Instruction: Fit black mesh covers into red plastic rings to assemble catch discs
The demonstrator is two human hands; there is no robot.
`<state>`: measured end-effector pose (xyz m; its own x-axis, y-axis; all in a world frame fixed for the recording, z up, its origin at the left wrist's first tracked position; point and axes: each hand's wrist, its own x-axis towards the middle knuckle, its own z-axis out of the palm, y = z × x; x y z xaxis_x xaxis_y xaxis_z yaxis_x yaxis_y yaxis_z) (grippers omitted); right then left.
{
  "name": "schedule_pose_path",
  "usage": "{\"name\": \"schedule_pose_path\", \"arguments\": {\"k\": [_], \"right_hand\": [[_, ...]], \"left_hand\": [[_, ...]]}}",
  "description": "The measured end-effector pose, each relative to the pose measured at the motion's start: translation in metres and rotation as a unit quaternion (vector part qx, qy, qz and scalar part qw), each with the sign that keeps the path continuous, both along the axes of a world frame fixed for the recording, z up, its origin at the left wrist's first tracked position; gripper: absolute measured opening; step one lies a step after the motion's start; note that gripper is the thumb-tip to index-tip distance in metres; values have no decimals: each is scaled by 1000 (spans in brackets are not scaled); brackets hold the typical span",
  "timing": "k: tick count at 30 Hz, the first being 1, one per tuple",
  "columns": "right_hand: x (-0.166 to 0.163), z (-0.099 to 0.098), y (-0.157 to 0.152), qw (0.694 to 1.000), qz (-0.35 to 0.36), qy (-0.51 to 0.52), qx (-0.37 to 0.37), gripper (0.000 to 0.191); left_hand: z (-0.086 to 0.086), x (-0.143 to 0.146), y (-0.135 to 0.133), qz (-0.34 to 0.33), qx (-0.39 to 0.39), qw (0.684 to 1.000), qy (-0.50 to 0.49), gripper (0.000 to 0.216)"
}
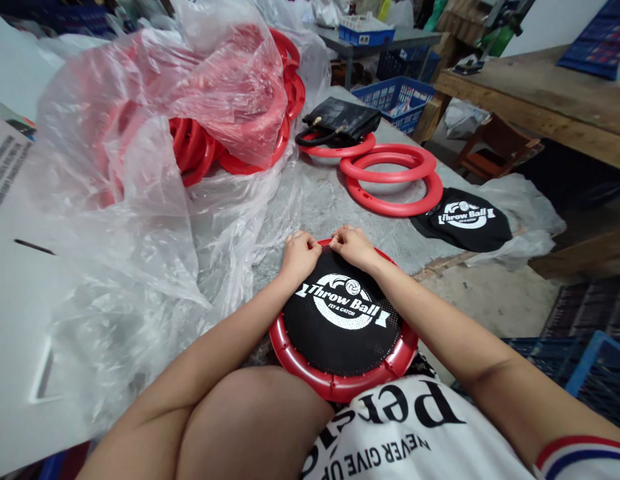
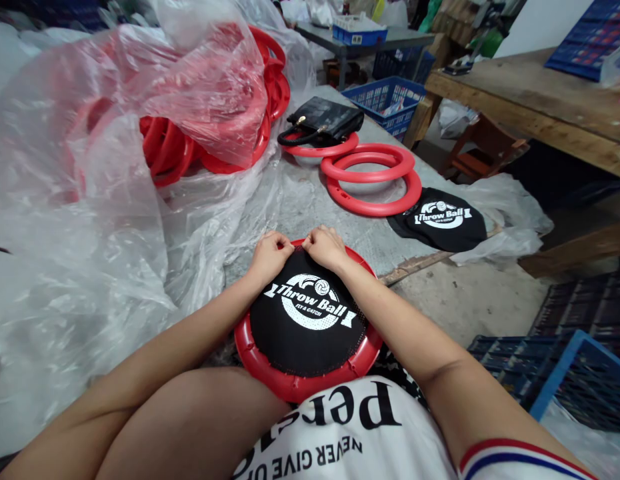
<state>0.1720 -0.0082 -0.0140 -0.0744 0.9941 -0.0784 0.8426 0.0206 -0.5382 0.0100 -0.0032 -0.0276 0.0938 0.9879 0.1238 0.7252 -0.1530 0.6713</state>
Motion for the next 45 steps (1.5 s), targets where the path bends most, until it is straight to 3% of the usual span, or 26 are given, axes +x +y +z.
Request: {"name": "schedule_pose_path", "arguments": {"k": [8, 15, 18, 23, 27, 30, 40, 45], "right_hand": [[-1, -1, 2, 1000, 7, -22, 4, 19], [2, 0, 0, 1000, -5, 28, -3, 18], [2, 1, -1, 999, -8, 39, -3, 18], [1, 2, -1, 999, 9, 36, -6, 15], [1, 3, -4, 1000, 8, 24, 4, 16], [0, 3, -7, 1000, 11, 11, 6, 16], [2, 2, -6, 999, -1, 49, 5, 14], [2, 2, -6, 998, -12, 59, -6, 14]], "left_hand": [[1, 1, 0, -14, -3, 1000, 25, 15], [8, -19, 3, -61, -87, 992, -74, 17], [14, -24, -8, -95, -40, 995, -8, 21], [13, -22, -35, -75, 52, 992, 86, 23], [15, -17, -47, -144, 84, 963, 211, 17], [19, -14, -49, -158, 78, 943, 282, 20], [23, -16, -47, -96, 100, 963, 230, 7], [34, -14, -45, -84, 17, 966, 245, 7]]}}
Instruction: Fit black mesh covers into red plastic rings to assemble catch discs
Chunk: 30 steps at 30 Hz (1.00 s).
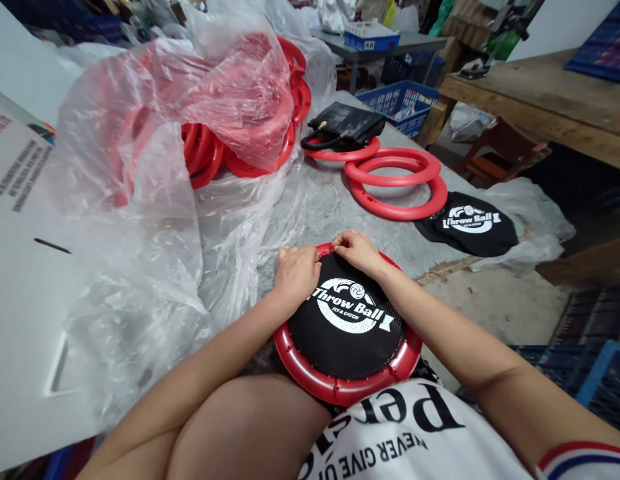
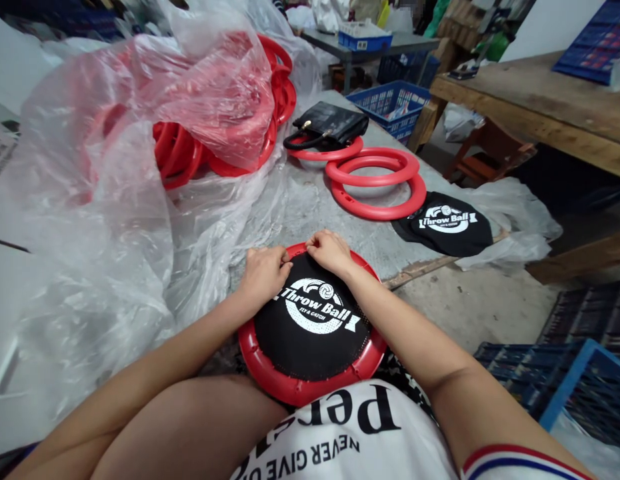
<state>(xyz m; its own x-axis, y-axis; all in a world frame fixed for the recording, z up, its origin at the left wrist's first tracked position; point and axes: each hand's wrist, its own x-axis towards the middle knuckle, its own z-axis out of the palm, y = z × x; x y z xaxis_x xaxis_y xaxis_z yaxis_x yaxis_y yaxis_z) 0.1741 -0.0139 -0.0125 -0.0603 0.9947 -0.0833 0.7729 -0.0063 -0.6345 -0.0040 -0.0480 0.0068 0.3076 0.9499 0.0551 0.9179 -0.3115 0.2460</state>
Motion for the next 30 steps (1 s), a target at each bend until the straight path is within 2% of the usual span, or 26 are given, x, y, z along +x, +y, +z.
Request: {"name": "schedule_pose_path", "arguments": {"k": [6, 11, 14, 16, 18, 21, 25, 30], "right_hand": [[-1, 2, -2, 1000, 3, -25, 3, 15], [-5, -1, -4, 997, 10, -71, 32, 18], [-7, -3, -9, 988, 22, -92, 125, 21], [-9, -5, -11, 974, 64, -80, 203, 25], [-11, -7, -10, 963, 109, -52, 243, 28], [-14, -11, -5, 971, 113, -21, 209, 27], [-16, -9, 4, 989, 86, -9, 123, 26], [-15, -4, 7, 991, 104, -16, 84, 23]], "left_hand": [[10, -1, 6, 18, -52, 998, 19, 8], [9, -4, 14, 32, -83, 995, -35, 8], [6, -3, 17, 62, -83, 992, -74, 6], [2, -2, 17, 69, -64, 991, -95, 7], [-2, -2, 17, 56, -18, 992, -114, 8], [-11, -2, 20, 47, 42, 986, -157, 8], [-22, -3, 27, 64, -8, 971, -230, 11], [-27, -1, 33, 85, -29, 967, -239, 13]]}}
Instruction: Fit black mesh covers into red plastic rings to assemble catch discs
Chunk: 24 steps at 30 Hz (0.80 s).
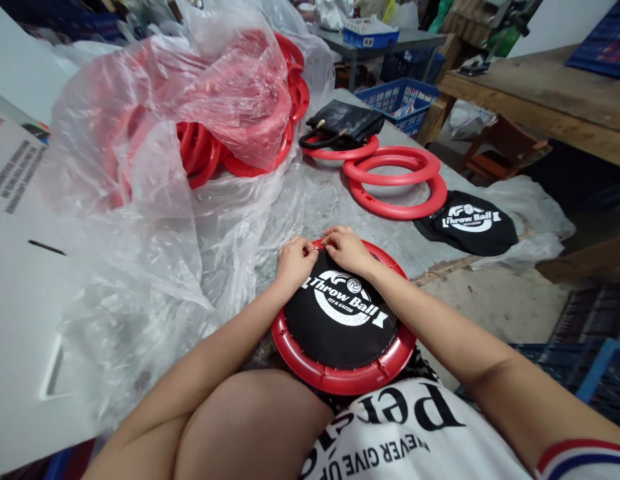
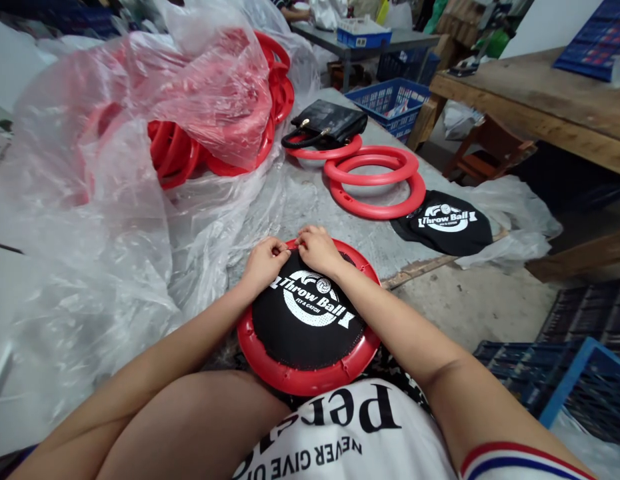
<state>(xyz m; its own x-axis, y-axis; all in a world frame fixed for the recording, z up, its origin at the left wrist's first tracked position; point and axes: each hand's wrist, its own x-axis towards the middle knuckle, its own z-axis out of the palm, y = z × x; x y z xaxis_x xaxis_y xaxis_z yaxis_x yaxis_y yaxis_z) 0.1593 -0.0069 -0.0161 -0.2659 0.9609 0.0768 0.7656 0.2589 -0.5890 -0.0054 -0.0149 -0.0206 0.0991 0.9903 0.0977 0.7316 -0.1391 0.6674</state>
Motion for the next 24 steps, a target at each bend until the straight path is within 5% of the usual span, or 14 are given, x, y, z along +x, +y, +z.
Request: {"name": "schedule_pose_path", "arguments": {"k": [24], "right_hand": [[-2, 4, 25, 999, 0, -27, -47, 16]], "left_hand": [[6, 5, -4, 23, -29, 999, 37, 14]]}}
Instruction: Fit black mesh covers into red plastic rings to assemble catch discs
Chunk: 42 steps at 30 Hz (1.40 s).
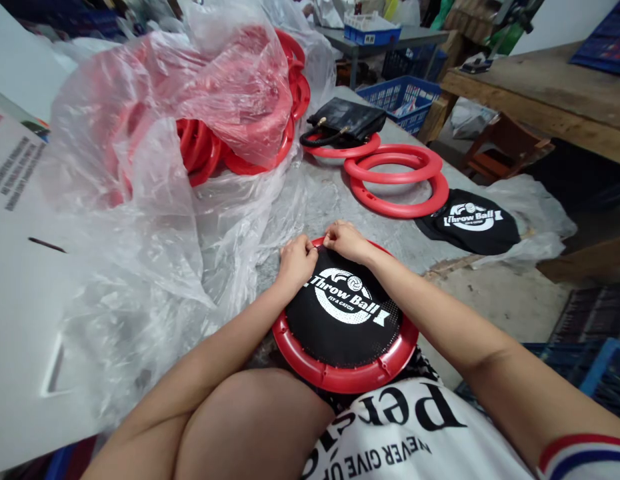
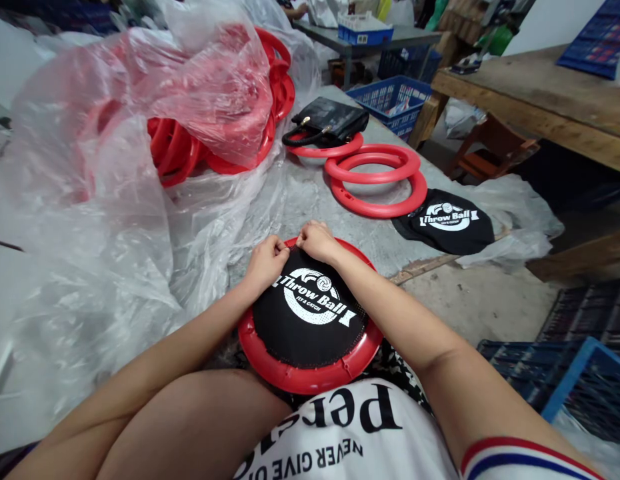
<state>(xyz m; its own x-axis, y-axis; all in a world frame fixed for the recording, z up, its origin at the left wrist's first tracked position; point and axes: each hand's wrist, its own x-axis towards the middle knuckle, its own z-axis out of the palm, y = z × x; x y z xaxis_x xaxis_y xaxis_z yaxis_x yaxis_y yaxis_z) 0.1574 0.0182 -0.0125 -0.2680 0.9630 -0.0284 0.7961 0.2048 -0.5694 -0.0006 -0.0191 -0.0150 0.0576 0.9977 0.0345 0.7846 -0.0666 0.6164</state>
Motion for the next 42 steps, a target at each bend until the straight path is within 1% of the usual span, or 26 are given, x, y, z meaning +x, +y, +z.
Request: {"name": "schedule_pose_path", "arguments": {"k": [6, 12, 17, 24, 30, 37, 42], "right_hand": [[-2, 0, -1, 1000, -17, 9, -2, 15], [-3, -4, 1, 1000, -23, 17, 6, 15], [-4, -8, 2, 999, -41, 23, -2, 15], [-5, -10, 1, 998, -54, 20, 7, 16], [-6, -10, 0, 998, -56, 18, 11, 18], [-6, -9, 0, 998, -55, 19, 5, 16], [-5, -6, 0, 999, -46, 13, 6, 16]], "left_hand": [[-2, 0, 0, 4, 0, 1000, -1, 14], [-3, -2, -1, 15, 4, 1000, -11, 15], [-3, -3, -1, 13, 7, 1000, -16, 16], [-3, -2, -1, 9, 7, 1000, -12, 16], [-4, -2, 0, 11, 8, 1000, -12, 15], [-5, -5, 0, 19, 13, 999, -25, 14], [-4, -6, -1, 13, 17, 999, -32, 18]]}}
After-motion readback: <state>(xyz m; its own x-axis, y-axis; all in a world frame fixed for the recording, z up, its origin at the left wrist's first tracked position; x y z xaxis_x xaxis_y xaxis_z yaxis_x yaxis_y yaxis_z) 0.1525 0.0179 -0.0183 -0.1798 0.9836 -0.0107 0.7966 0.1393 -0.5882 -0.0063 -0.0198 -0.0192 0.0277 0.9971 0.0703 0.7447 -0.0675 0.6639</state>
